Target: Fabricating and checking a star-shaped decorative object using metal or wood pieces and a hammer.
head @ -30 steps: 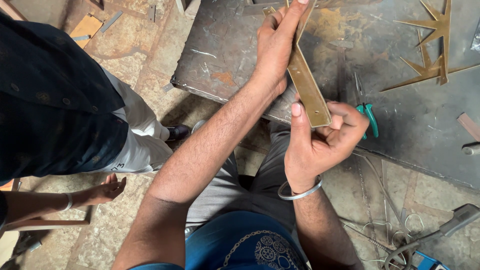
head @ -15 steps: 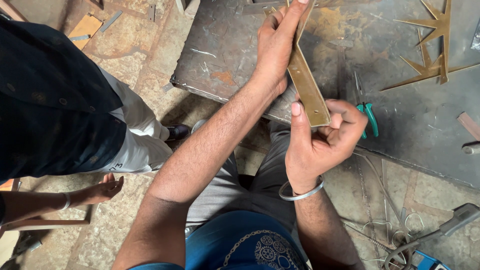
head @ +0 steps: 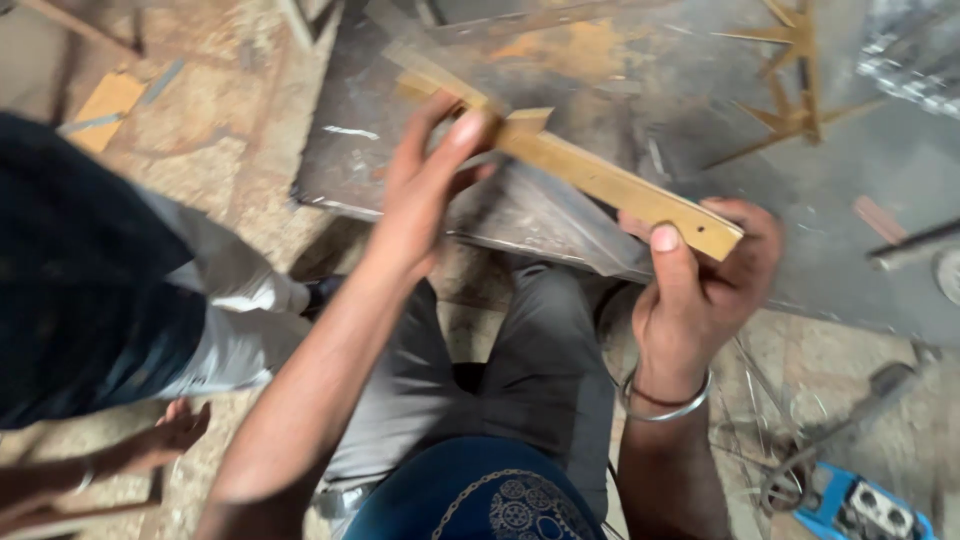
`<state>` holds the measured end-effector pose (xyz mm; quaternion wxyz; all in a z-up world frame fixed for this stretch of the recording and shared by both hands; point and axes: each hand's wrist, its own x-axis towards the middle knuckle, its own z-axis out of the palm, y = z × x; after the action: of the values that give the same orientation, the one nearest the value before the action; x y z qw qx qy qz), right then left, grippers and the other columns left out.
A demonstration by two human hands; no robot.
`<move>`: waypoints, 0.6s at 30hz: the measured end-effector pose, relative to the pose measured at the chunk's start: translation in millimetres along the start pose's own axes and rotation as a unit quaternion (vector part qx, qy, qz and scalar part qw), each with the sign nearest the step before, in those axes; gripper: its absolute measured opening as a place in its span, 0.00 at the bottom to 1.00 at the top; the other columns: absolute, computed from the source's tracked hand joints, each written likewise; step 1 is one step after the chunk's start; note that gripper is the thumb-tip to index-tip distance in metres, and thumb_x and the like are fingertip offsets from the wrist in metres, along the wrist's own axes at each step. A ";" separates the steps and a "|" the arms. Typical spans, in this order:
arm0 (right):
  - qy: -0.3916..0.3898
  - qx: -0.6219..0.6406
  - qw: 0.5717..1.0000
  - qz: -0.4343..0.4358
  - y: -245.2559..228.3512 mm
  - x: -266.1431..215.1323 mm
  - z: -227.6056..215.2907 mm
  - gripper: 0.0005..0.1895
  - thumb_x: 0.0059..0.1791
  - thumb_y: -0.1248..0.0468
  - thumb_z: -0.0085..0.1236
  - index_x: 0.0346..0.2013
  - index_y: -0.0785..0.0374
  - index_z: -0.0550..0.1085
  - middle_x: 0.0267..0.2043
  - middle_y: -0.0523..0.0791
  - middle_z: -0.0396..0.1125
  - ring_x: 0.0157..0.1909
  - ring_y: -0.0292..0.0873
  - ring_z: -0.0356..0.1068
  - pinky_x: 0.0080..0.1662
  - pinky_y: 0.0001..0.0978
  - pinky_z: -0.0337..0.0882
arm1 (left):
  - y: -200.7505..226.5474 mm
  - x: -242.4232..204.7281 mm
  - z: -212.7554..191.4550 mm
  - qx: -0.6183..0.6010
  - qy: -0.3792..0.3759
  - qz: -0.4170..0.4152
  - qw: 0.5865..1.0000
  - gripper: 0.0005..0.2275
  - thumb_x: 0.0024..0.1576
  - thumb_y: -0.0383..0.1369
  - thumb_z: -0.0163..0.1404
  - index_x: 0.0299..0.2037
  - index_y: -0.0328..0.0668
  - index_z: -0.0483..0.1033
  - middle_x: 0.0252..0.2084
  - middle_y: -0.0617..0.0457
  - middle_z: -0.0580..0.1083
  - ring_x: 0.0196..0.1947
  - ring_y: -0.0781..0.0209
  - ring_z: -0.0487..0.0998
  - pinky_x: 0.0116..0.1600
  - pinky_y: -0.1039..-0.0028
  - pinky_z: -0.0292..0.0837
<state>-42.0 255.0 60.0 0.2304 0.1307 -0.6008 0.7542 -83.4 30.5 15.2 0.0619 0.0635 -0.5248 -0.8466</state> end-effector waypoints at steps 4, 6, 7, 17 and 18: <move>-0.073 0.101 0.992 0.025 32.0 14.2 -62.9 0.17 0.52 0.78 0.61 0.53 0.68 0.67 0.49 0.48 0.66 0.50 0.42 0.73 0.56 0.36 0.78 | -6.8 -42.9 -39.6 0.005 -0.035 -0.029 0.999 0.24 0.62 0.37 0.57 0.66 0.35 0.67 0.53 0.51 0.73 0.54 0.63 0.76 0.56 0.71 0.75; -0.098 0.117 0.987 0.041 29.5 20.4 -73.7 0.18 0.51 0.77 0.62 0.52 0.67 0.67 0.48 0.47 0.67 0.47 0.42 0.73 0.53 0.34 0.76 | -8.8 -57.9 -56.9 0.046 -0.048 -0.033 0.997 0.24 0.62 0.36 0.58 0.66 0.35 0.69 0.49 0.53 0.72 0.50 0.64 0.73 0.53 0.73 0.71; -0.130 0.141 0.980 0.063 29.4 23.2 -77.2 0.18 0.50 0.77 0.64 0.51 0.66 0.67 0.47 0.46 0.67 0.45 0.41 0.73 0.50 0.32 0.75 | -8.9 -66.9 -67.8 0.089 -0.050 -0.035 0.994 0.23 0.62 0.35 0.59 0.65 0.35 0.71 0.45 0.54 0.71 0.46 0.66 0.71 0.51 0.76 0.68; -0.249 0.038 0.962 0.107 31.2 46.7 -85.1 0.18 0.49 0.73 0.66 0.50 0.64 0.70 0.45 0.49 0.70 0.47 0.42 0.75 0.51 0.32 0.77 | 19.3 -50.7 -77.2 0.596 -0.189 0.325 0.710 0.35 0.44 0.49 0.63 0.62 0.44 0.70 0.62 0.44 0.71 0.57 0.41 0.75 0.58 0.60 0.70; -0.291 0.056 0.947 0.122 33.4 51.6 -83.2 0.16 0.48 0.72 0.66 0.48 0.64 0.70 0.46 0.50 0.71 0.46 0.42 0.76 0.49 0.33 0.78 | 6.8 -47.6 -81.1 0.545 -0.266 0.188 0.773 0.34 0.47 0.44 0.63 0.65 0.45 0.68 0.62 0.45 0.72 0.55 0.45 0.77 0.56 0.60 0.73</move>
<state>-96.6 339.5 35.9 -0.0561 0.2832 -0.6100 0.7380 -22.3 -35.8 -12.5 0.0328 -0.2415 -0.8950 -0.3736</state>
